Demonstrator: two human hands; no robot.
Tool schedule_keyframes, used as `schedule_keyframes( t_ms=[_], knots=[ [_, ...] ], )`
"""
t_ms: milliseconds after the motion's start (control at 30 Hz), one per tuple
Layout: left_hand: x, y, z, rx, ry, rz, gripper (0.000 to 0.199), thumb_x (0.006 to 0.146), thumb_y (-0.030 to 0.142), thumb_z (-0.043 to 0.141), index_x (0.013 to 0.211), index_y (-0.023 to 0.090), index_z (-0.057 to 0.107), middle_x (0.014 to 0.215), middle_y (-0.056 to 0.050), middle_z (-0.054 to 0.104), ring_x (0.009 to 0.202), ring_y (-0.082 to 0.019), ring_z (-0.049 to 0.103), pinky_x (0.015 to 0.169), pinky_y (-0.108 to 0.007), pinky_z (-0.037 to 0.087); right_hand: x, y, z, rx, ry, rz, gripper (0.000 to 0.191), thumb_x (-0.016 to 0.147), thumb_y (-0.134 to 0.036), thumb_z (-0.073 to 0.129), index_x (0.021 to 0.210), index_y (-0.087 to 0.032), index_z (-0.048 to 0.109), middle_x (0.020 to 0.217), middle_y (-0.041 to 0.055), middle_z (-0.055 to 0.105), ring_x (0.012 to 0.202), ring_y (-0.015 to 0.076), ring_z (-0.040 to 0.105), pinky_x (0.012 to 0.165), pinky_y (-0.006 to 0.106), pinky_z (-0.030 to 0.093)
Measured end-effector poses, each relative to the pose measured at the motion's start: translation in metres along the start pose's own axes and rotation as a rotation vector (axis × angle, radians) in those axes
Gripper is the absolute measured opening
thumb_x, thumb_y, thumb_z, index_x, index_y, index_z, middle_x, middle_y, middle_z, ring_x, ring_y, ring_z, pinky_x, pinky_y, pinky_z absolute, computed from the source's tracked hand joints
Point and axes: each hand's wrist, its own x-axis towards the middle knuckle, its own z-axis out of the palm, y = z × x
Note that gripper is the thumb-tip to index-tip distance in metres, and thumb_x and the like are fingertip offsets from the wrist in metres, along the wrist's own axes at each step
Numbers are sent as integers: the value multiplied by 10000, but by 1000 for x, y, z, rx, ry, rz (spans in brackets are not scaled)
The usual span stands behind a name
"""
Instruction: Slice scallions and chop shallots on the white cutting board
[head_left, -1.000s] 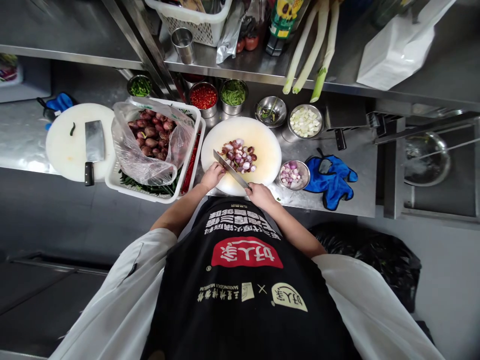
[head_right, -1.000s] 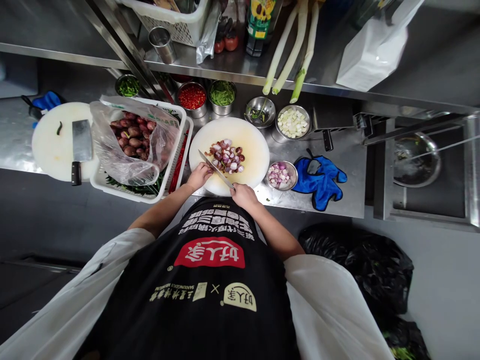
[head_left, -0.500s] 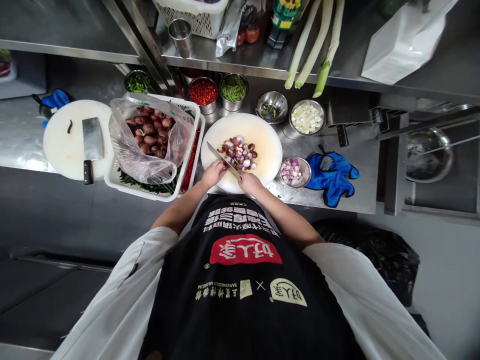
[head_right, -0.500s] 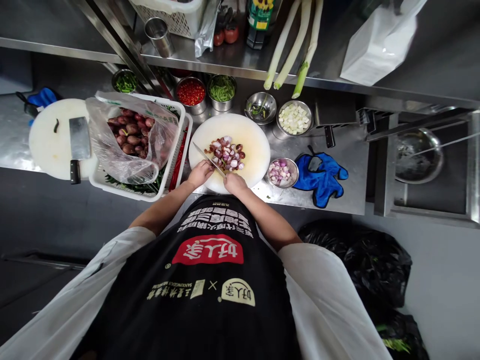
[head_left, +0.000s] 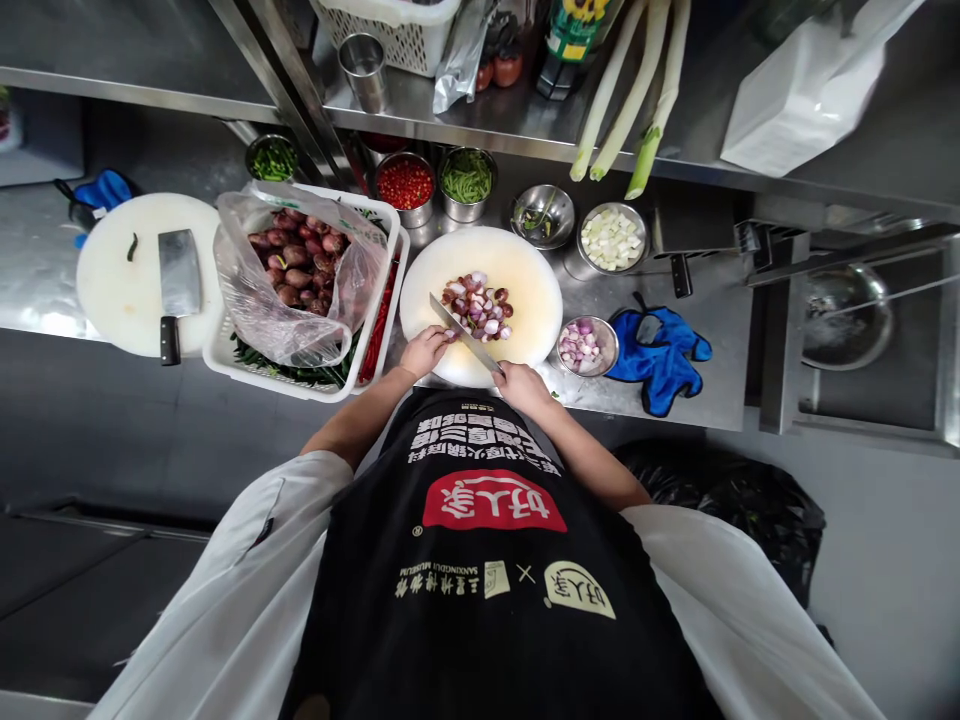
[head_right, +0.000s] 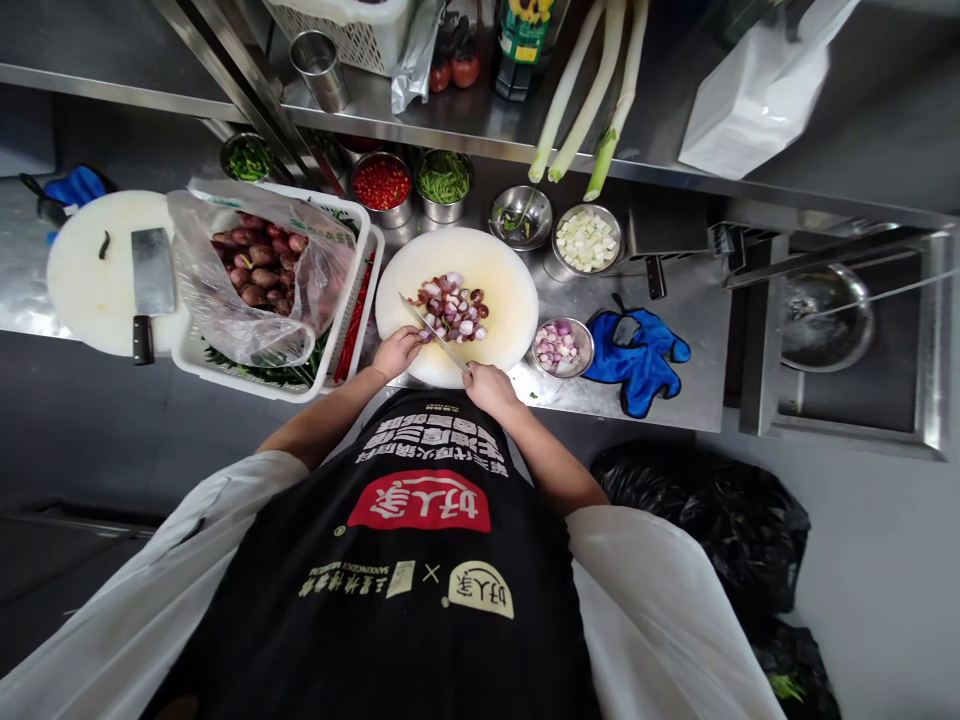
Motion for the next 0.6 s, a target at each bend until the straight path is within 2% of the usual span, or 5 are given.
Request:
schedule_keyframes(
  t_ms=[200,433,533,600],
  knots=[
    [3,0,-6,90,-74,38,250,1046,173,571,1119,194,809,1288,-146,737,1246,-266,673,1124,-408,540,-4,-7,-3,-7,-30,-14,322,1117,-359,476,1239,-186,719,1191,168,791,1079,299,752,886,322,504],
    [2,10,-9,86,-75,10,290,1043,149,552,1195,185,797,1347,-146,734,1227,-251,697,1108,-390,555,33,-24,12,2,-52,5,359,1127,-329,438,1279,-167,721,1277,172,778,1160,292,740,910,307,503],
    [-6,26,-21,71,-90,-11,323,1011,139,585,1247,208,794,1395,-115,716,1243,-241,701,1104,-364,567,33,-15,10,9,-29,-39,349,1126,-366,463,1260,-179,725,1252,154,792,1145,280,742,887,292,490],
    [-16,39,-42,51,-77,10,322,1009,168,601,1262,224,793,1373,-102,723,1239,-237,706,1093,-354,574,24,-3,7,-9,3,-49,348,1127,-374,458,1249,-186,724,1203,147,805,1116,274,748,865,286,478]
  ],
)
